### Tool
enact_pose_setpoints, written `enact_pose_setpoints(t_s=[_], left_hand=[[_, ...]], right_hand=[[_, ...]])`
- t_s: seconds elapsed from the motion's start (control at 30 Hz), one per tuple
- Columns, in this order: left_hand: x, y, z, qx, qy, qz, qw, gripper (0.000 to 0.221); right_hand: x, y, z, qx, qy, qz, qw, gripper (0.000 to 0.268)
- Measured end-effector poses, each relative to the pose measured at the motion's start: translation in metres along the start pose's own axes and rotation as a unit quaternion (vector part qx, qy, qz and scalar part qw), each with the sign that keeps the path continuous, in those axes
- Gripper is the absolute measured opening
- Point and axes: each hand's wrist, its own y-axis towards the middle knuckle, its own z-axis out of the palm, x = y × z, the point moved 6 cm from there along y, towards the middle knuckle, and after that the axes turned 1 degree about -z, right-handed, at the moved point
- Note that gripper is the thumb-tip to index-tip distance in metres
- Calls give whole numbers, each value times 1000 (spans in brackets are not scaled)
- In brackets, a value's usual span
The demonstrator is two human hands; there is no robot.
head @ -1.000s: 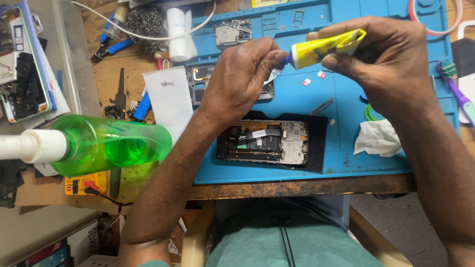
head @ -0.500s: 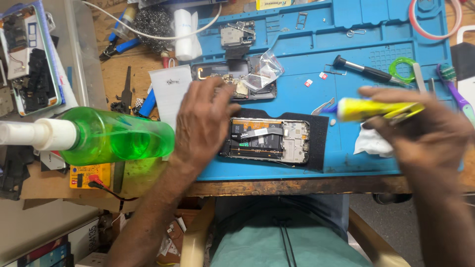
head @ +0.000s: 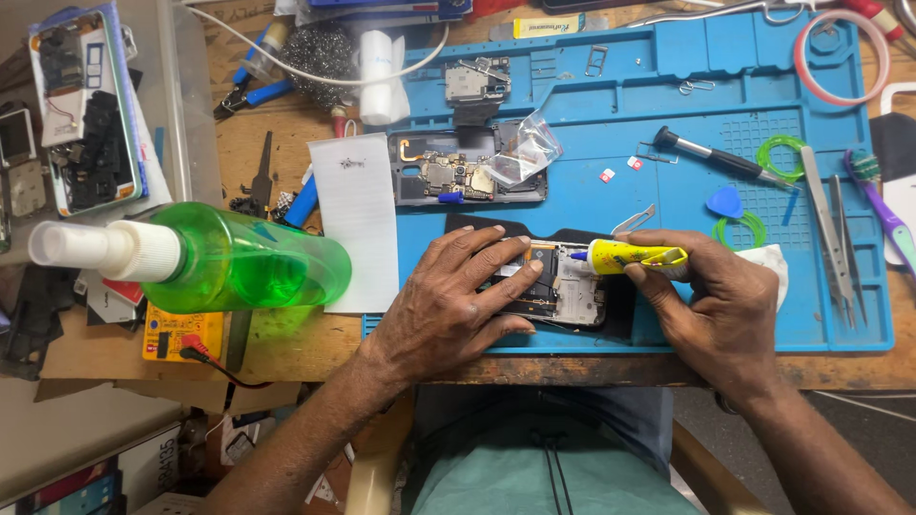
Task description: The person repairs a mobile phone by using tweezers to remove components from the chassis, cleaning the frame with a cloth, and applying glue from a tube to the perimeter of the device.
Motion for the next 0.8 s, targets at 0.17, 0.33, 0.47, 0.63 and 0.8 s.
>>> enact_pose_setpoints(t_s=[0.17, 0.33, 0.47, 0.63, 0.8], left_hand=[[1, -1, 3, 1, -2, 2, 1000, 56], [1, -1, 4, 3, -1, 1, 1000, 56], [2, 0, 4, 4, -3, 1, 1000, 56], [1, 0, 3, 2, -8, -1, 1000, 56], [0, 0, 2, 5, -4, 1, 1000, 56]], right_hand=[[-2, -2, 3, -4, -7, 2, 1000, 30], [-6, -1, 5, 5, 2, 24, 1000, 31], [-6, 0, 6, 10, -18, 15, 1000, 31], [-7, -1, 7, 11, -21, 10, 1000, 30], [-8, -1, 8, 13, -23, 0, 1000, 30]])
